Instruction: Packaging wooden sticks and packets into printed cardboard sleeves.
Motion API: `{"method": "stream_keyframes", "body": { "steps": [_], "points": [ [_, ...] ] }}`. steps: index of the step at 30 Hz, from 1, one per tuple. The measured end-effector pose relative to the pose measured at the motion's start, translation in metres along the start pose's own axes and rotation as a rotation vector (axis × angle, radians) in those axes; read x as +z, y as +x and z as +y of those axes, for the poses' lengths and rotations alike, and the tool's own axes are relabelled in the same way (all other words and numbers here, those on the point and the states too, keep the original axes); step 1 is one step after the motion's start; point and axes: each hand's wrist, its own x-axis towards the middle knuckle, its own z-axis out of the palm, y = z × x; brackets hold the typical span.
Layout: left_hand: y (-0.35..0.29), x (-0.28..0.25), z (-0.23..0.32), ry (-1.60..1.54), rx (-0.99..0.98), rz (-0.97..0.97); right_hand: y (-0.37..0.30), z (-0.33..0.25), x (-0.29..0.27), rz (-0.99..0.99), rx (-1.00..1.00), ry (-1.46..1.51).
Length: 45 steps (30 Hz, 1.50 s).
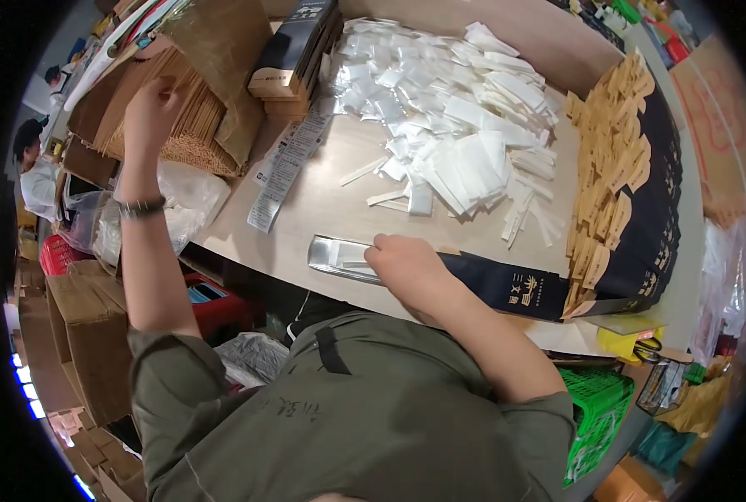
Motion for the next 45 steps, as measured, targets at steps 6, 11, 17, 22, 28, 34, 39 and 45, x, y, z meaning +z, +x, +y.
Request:
{"method": "stream_keyframes", "body": {
  "steps": [6, 11, 17, 22, 28, 34, 39, 45],
  "points": [
    [0.022, 0.035, -0.020, 0.103, 0.148, -0.298, -0.004, -0.004, 0.024, 0.106, 0.167, 0.120],
    [0.023, 0.017, -0.021, 0.140, 0.075, -0.163, -0.022, -0.011, -0.005, 0.375, 0.189, 0.023],
    [-0.159, 0.013, -0.038, -0.931, -0.536, 0.120, -0.068, 0.014, 0.005, 0.530, 0.182, 0.178],
    [-0.243, 0.025, 0.050, -1.468, -0.876, -0.245, -0.070, 0.007, 0.012, 0.521, 0.094, 0.087],
    [-0.286, 0.010, 0.025, -1.316, -1.071, 0.367, -0.073, 0.007, 0.020, 0.474, 0.145, 0.086],
    [-0.386, 0.096, -0.140, -1.306, -1.775, 0.408, -0.064, 0.007, 0.025, 0.488, 0.102, 0.019],
    [-0.363, 0.113, -0.242, -0.794, -1.566, 0.607, -0.052, 0.001, 0.015, 0.405, 0.106, 0.041],
    [-0.238, 0.002, -0.122, -0.598, -0.739, 0.653, -0.060, 0.001, 0.024, 0.463, 0.162, -0.049]
  ]
}}
